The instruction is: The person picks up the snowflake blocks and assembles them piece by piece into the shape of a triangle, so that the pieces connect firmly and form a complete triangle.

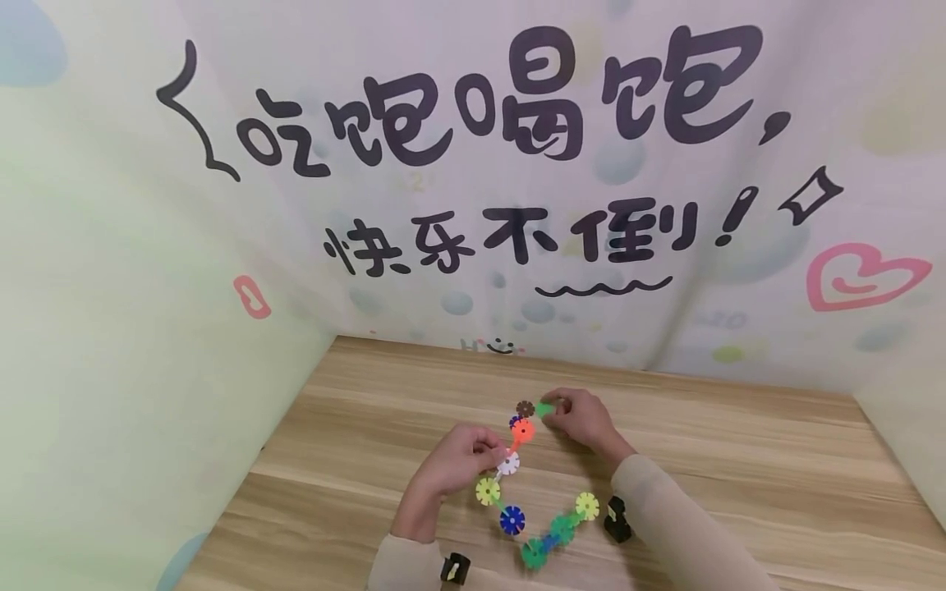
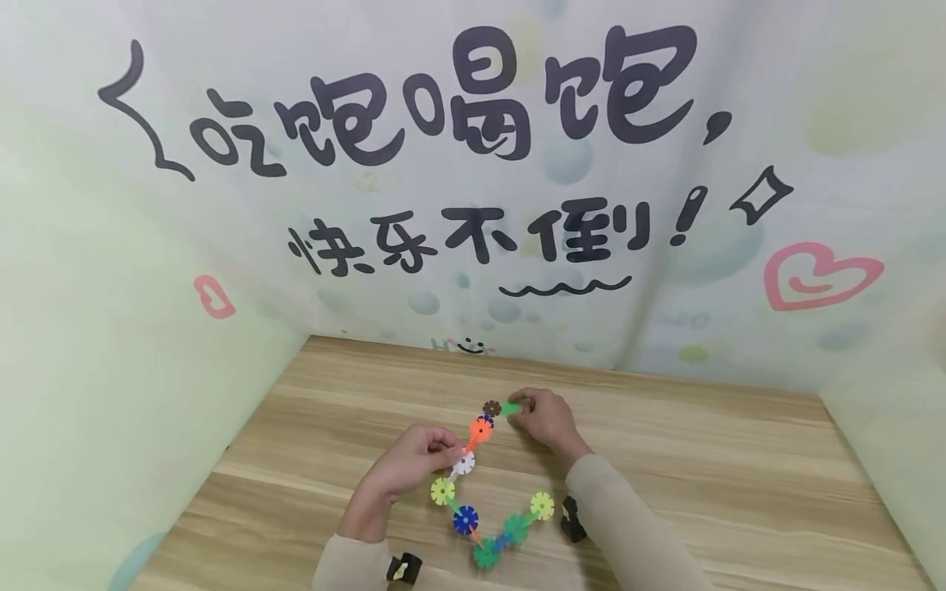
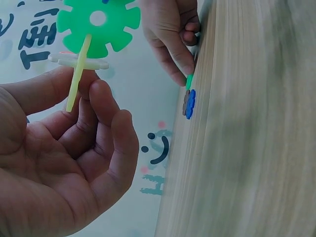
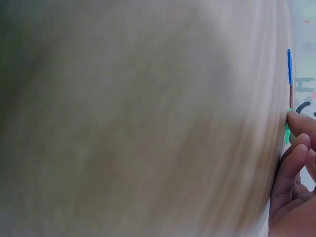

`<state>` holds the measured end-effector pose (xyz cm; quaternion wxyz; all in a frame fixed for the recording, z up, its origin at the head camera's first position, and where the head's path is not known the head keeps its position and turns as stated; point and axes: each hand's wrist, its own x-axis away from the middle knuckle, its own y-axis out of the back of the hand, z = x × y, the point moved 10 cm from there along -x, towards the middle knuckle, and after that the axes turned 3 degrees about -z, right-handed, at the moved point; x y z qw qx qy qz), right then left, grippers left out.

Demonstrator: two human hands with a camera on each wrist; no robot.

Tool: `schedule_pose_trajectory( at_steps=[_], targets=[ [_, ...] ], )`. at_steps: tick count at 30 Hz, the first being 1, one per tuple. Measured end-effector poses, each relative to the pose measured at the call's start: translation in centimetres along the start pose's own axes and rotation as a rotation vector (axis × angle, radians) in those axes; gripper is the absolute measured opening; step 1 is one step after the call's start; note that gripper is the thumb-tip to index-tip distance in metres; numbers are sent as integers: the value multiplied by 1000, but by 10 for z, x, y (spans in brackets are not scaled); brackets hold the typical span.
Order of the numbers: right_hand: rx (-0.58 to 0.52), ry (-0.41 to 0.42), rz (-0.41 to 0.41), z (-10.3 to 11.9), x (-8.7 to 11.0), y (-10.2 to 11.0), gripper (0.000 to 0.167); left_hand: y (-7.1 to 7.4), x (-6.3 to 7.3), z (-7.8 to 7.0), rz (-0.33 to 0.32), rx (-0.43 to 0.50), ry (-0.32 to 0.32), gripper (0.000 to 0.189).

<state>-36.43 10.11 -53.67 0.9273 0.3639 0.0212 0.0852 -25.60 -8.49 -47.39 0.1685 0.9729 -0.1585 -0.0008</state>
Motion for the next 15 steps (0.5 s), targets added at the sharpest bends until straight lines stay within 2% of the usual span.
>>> schedule_pose_trajectory(
  at_steps=[5,12,15],
  targets=[
    [18,-18,-20,-3,-1,0,29,0,2,-4,3,-6,0,10],
    [44,-5,-47,-3,1,2,28,2,13,-30,10,35,-27,10],
    [4,-10,-41,-1,3,2,26,1,11,-25,10,37,-20,10]
  ],
)
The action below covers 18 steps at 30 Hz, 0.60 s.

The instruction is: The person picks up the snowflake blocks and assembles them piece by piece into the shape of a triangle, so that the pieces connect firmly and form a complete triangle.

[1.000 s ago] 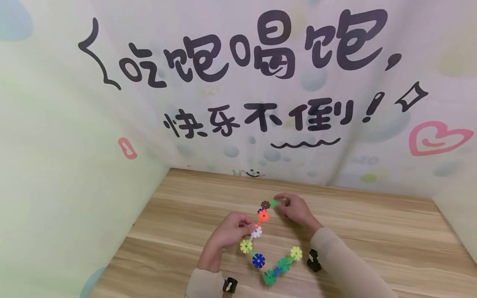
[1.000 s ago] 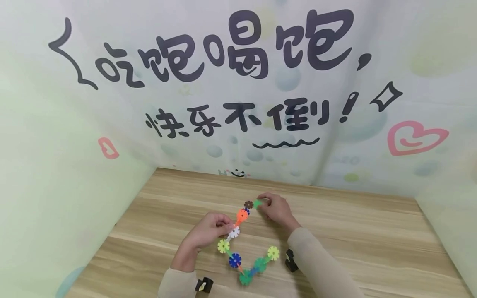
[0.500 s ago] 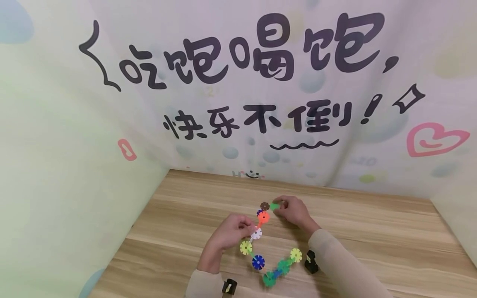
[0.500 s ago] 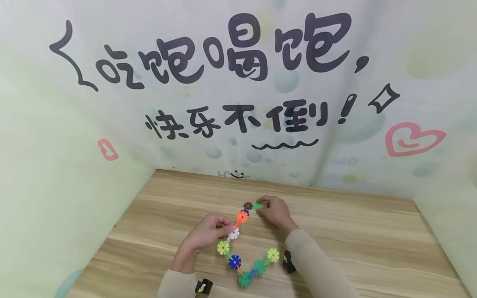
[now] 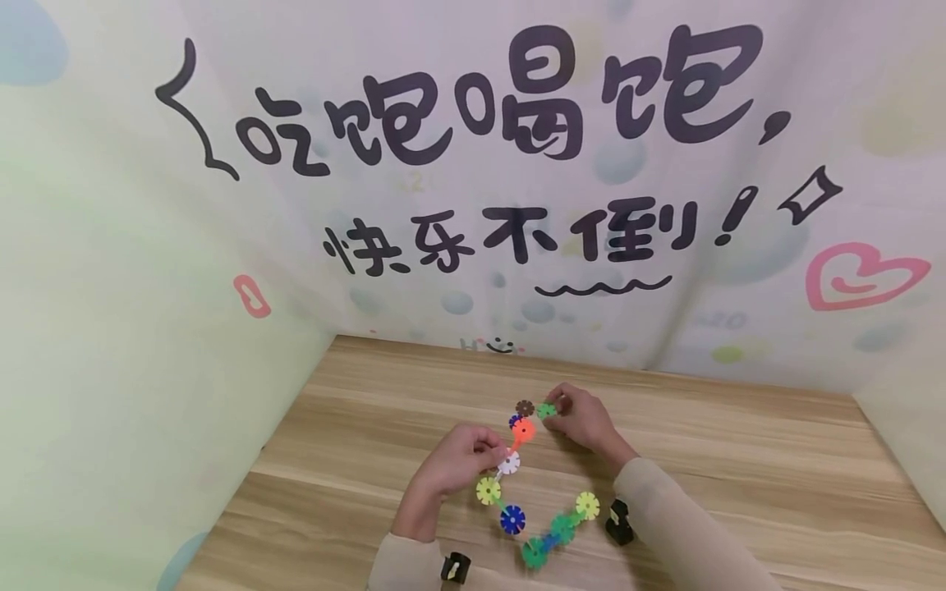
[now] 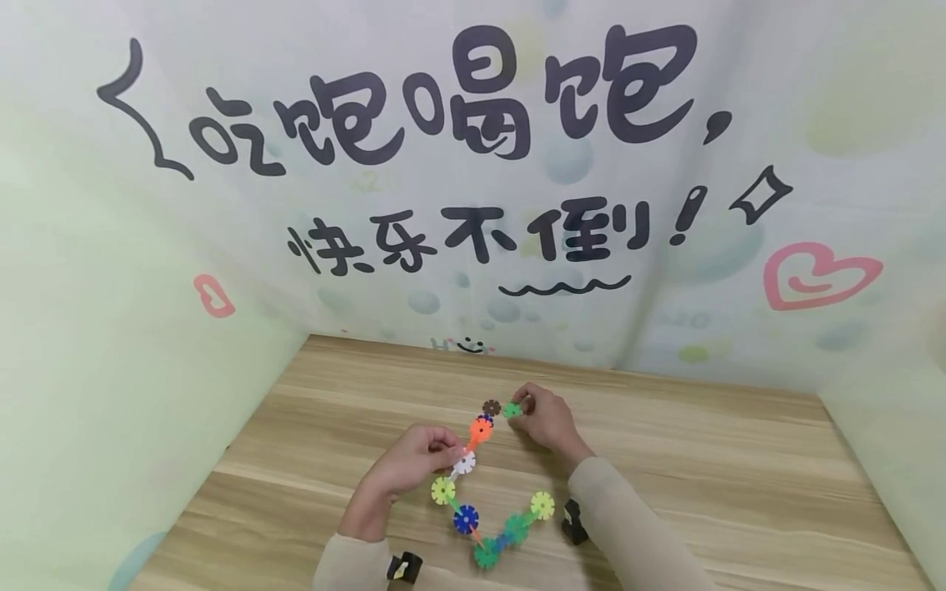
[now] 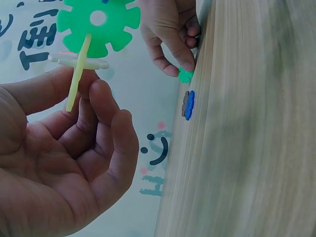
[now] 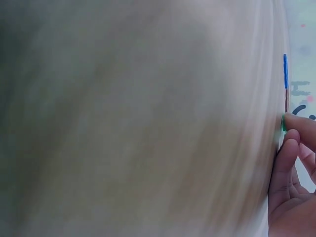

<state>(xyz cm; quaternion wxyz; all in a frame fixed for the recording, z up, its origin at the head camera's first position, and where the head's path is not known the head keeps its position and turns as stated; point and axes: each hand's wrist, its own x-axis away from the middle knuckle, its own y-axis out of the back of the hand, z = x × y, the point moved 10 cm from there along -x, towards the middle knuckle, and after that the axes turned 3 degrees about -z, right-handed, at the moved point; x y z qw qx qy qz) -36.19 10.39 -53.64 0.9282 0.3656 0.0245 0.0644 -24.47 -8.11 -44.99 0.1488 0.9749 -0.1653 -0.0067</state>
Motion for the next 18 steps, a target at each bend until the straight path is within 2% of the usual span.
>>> schedule_pose_trajectory(
  at_steps=[6,13,18],
  targets=[
    [-101,-36,30,-1,5,0,17,-2,-9,23,-2,1,19,10],
    [-217,-70,67,-9,7,2,17,-2,-11,26,6,35,15,11],
    [-283,-64,99,-9,11,5,16,-3,-11,27,8,17,15,11]
  ],
)
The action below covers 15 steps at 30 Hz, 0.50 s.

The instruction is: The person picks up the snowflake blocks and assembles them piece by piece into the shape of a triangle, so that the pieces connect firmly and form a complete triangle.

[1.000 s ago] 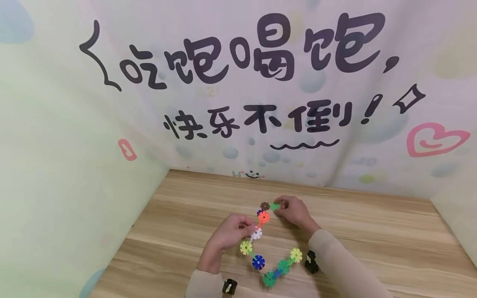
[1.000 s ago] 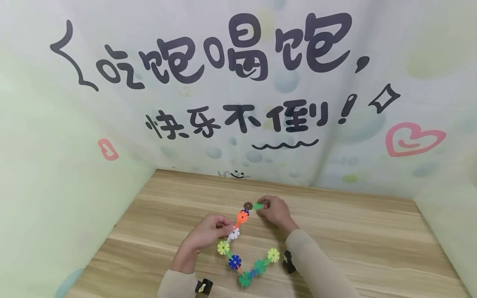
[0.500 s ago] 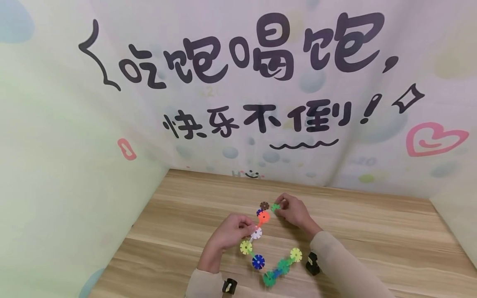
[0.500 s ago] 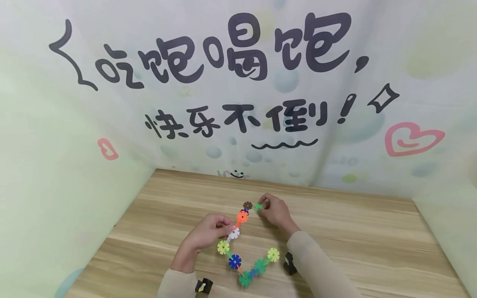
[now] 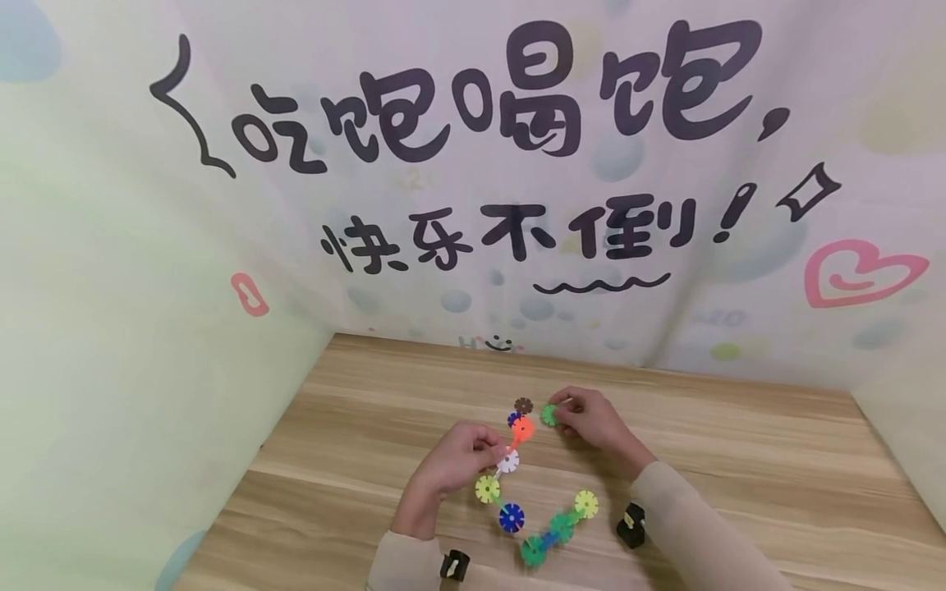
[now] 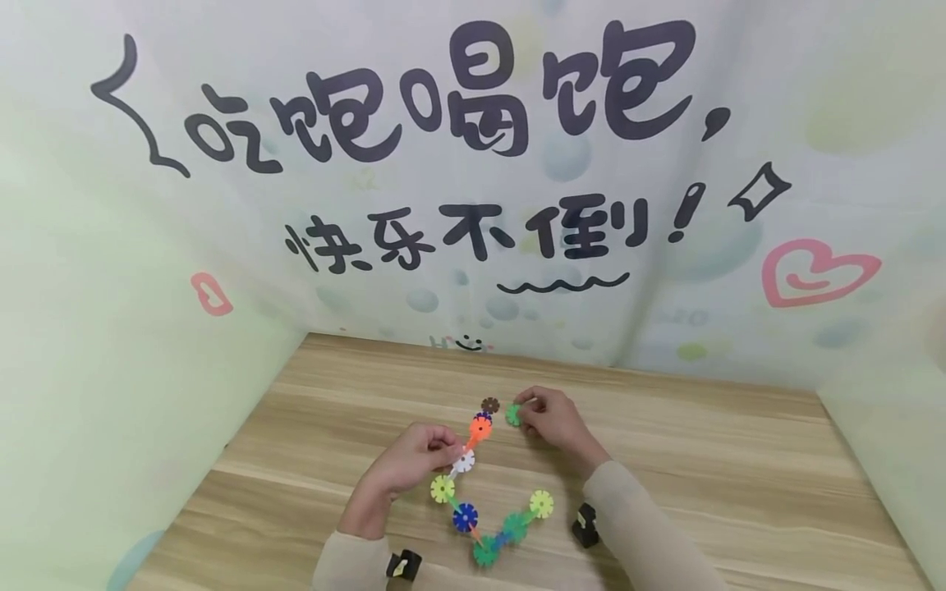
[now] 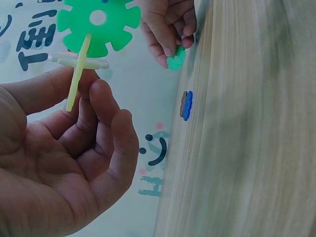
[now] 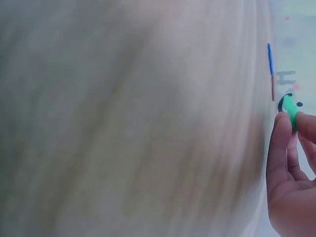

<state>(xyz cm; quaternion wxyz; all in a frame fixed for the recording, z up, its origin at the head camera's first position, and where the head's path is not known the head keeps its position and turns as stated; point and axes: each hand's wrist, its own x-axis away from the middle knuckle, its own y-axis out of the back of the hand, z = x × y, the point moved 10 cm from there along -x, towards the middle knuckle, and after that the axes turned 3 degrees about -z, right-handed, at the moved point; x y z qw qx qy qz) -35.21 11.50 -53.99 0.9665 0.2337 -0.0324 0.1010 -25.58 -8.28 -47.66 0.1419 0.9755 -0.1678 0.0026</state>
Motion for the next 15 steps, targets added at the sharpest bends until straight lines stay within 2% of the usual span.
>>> schedule_pose_trajectory(
  at_steps=[3,8,15],
  targets=[
    [-58,17,19,5,4,3,15,-1,-1,1,-2,-19,-4,10],
    [-146,92,57,22,11,5,15,-2,-1,2,-4,-22,-5,10],
    [-259,145,116,47,20,1,17,-1,-2,0,10,-17,-4,12]
  ],
)
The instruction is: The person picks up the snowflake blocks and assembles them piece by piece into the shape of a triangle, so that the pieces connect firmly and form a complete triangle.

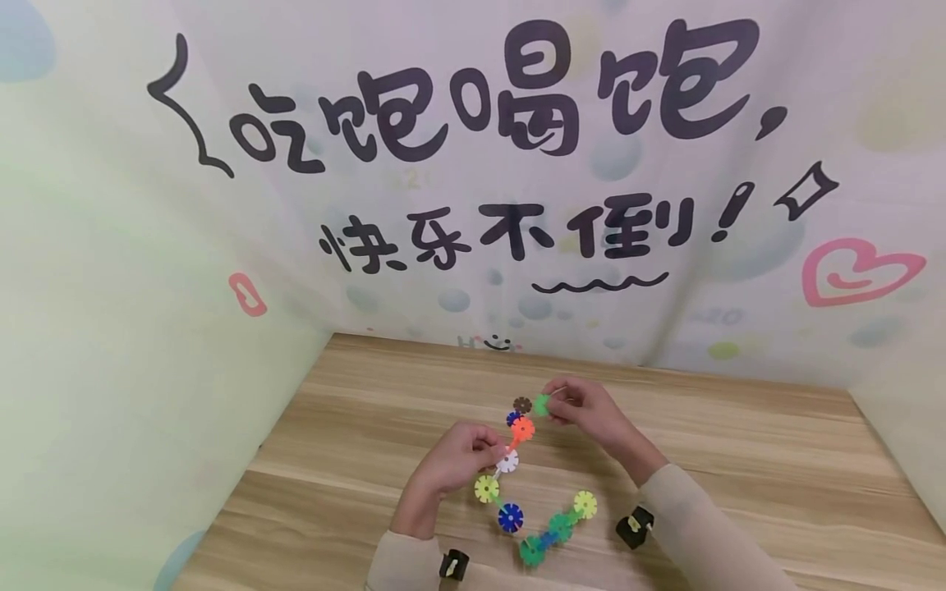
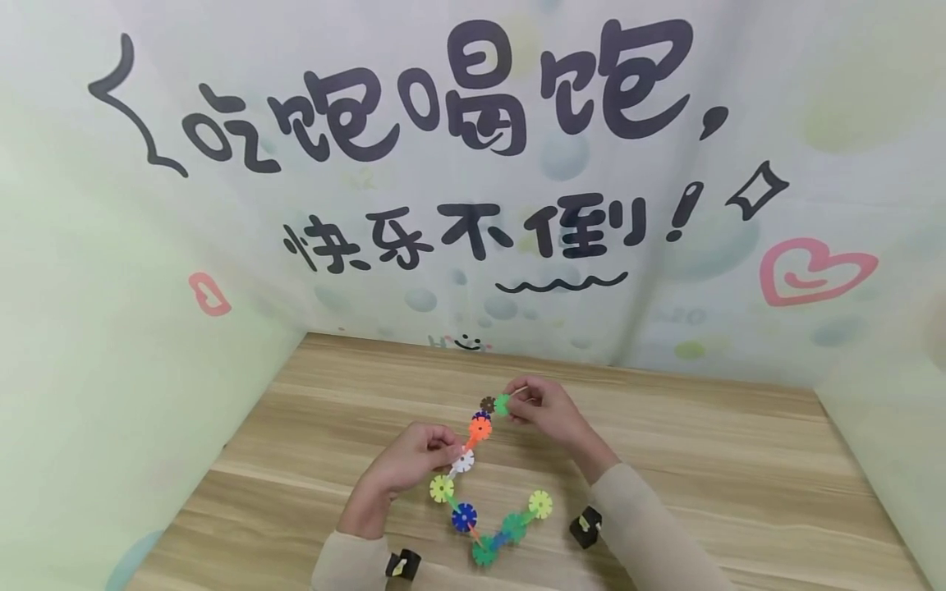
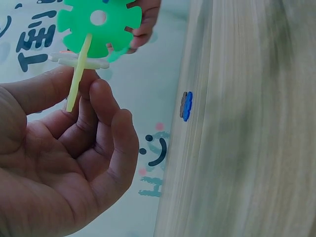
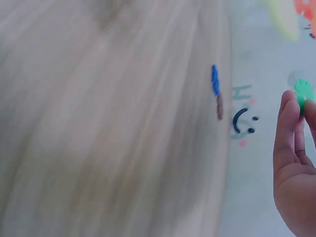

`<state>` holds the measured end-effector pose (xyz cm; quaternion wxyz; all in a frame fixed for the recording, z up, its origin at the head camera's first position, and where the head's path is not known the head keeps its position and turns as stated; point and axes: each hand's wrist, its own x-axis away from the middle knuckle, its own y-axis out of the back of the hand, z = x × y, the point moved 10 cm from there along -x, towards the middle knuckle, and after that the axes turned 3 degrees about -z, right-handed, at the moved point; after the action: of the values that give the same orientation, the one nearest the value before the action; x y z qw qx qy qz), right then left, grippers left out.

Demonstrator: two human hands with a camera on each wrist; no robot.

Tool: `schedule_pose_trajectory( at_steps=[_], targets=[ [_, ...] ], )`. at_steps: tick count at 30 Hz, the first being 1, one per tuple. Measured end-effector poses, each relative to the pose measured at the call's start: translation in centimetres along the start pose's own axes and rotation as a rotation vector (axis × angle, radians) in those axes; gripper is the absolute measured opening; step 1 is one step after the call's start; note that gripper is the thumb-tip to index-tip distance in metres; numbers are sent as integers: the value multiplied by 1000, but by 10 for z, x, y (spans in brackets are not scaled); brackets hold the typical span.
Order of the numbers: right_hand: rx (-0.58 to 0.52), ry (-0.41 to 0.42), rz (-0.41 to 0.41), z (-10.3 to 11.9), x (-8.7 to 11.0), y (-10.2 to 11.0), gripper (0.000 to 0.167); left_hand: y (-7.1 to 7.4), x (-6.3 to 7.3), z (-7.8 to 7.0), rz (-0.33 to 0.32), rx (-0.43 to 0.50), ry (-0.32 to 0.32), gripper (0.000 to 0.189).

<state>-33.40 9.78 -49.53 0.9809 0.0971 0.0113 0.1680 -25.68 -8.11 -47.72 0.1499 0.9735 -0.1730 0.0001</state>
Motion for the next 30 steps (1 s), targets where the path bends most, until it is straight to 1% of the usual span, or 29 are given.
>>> schedule_pose_trajectory(
  at_steps=[5,10,23,30],
  targets=[
    [-20,67,54,19,4,-12,17,0,0,0,11,4,-3,12],
    [-39,95,89,29,7,-19,16,1,0,0,15,4,-2,12],
    [-35,104,118,30,8,-23,13,2,1,-2,0,-11,2,12],
    [-3,133,133,33,8,-24,12,3,1,0,-3,-8,6,12]
  ],
)
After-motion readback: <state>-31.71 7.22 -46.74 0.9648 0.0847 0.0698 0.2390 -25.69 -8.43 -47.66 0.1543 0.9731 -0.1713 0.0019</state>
